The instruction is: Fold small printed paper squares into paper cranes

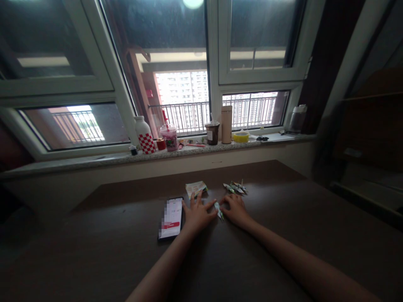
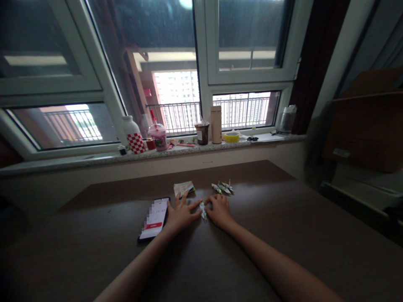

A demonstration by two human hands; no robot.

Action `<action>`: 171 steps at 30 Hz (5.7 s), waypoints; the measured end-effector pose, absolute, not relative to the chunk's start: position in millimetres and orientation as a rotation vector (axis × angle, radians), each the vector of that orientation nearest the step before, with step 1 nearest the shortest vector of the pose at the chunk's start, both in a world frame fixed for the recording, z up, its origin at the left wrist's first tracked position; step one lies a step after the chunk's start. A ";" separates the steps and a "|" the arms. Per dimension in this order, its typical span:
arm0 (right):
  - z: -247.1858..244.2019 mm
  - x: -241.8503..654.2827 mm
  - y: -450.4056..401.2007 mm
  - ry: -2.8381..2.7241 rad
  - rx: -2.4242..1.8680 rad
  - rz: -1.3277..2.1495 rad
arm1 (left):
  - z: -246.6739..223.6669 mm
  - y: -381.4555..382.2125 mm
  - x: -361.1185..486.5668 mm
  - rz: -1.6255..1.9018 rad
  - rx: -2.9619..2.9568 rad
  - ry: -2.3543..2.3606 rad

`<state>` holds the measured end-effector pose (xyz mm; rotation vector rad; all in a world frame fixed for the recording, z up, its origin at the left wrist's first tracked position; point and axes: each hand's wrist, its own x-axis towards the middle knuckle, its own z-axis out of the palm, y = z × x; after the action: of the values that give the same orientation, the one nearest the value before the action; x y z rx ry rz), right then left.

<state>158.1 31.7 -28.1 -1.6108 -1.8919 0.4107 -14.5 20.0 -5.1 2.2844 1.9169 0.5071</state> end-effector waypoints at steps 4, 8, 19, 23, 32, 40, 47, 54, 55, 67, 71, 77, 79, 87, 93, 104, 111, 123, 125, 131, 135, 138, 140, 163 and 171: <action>-28.2 159.9 31.3 -1.902 -1.527 0.435 | -5.6 19.3 -15.5 0.501 2.256 1.902; -29.6 162.9 35.2 -1.900 -1.509 0.460 | -7.0 20.5 -15.6 0.520 2.271 1.891; -22.8 167.3 36.2 -1.997 -1.551 0.462 | -3.7 24.2 -3.6 0.663 2.387 1.979; -20.1 169.1 36.1 -2.062 -1.551 0.477 | -2.7 25.7 -4.3 0.627 2.401 1.977; -14.8 176.5 36.3 -2.170 -1.527 0.512 | 2.4 26.9 -7.6 0.469 2.434 1.958; -13.3 186.0 38.7 -2.252 -1.462 0.590 | 4.6 23.8 -10.1 0.348 2.449 1.932; -15.0 197.5 46.5 -2.312 -1.368 0.653 | 2.7 23.4 -12.0 0.279 2.537 1.834; -18.5 200.2 51.9 -2.295 -1.316 0.681 | 3.3 23.1 -13.5 0.151 2.527 1.762; -19.0 200.0 52.9 -2.290 -1.311 0.683 | 4.1 22.8 -13.6 0.131 2.520 1.753; -34.4 195.1 56.9 -2.042 -1.273 0.608 | 8.5 15.5 -13.5 0.057 2.396 1.725; -35.8 192.2 54.3 -2.115 -1.072 0.504 | 3.9 15.0 -13.1 0.104 2.395 1.734; -31.7 189.4 50.8 -2.248 -0.906 0.455 | 0.2 14.6 -11.8 0.257 2.381 1.809; -30.6 190.2 51.3 -2.253 -0.924 0.446 | 0.8 13.1 -11.2 0.309 2.350 1.819; -27.9 192.6 49.7 -2.258 -1.087 0.246 | 7.1 7.5 -10.1 0.618 2.287 1.886; -23.9 186.8 40.0 -2.321 -1.084 0.282 | 5.0 7.5 -7.3 0.606 2.265 1.934; -26.7 186.9 44.7 -2.253 -0.947 0.493 | -5.2 16.1 -9.9 0.659 2.193 2.029; -34.6 186.1 50.0 -2.250 -0.980 0.412 | -3.5 15.0 -6.1 0.767 2.254 1.905; -21.9 187.0 40.4 -2.303 -1.011 0.308 | -2.4 15.2 -7.4 0.724 2.211 1.884; -22.4 185.3 39.4 -2.280 -1.033 0.314 | -2.4 16.2 -8.3 0.719 2.213 1.871; -24.8 179.3 38.0 -2.214 -1.077 0.340 | -1.5 16.1 -13.9 0.717 2.302 1.771; -22.7 176.3 36.3 -2.195 -1.131 0.358 | 2.8 13.4 -16.7 0.668 2.341 1.729; -22.2 174.6 35.6 -2.181 -1.155 0.369 | 5.0 12.0 -18.0 0.662 2.366 1.691; -22.6 173.6 35.4 -2.170 -1.160 0.372 | 4.5 11.9 -18.4 0.687 2.386 1.682; -21.9 154.9 32.8 -2.179 -1.526 0.187 | -4.8 11.0 1.0 0.847 2.175 1.844; -26.0 155.3 36.5 -2.045 -1.620 0.359 | -9.7 13.2 8.5 0.782 2.144 1.927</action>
<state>155.3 36.5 -26.0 -1.6199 -2.0451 0.3588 8.5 13.2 -9.7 2.1438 1.9269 0.7822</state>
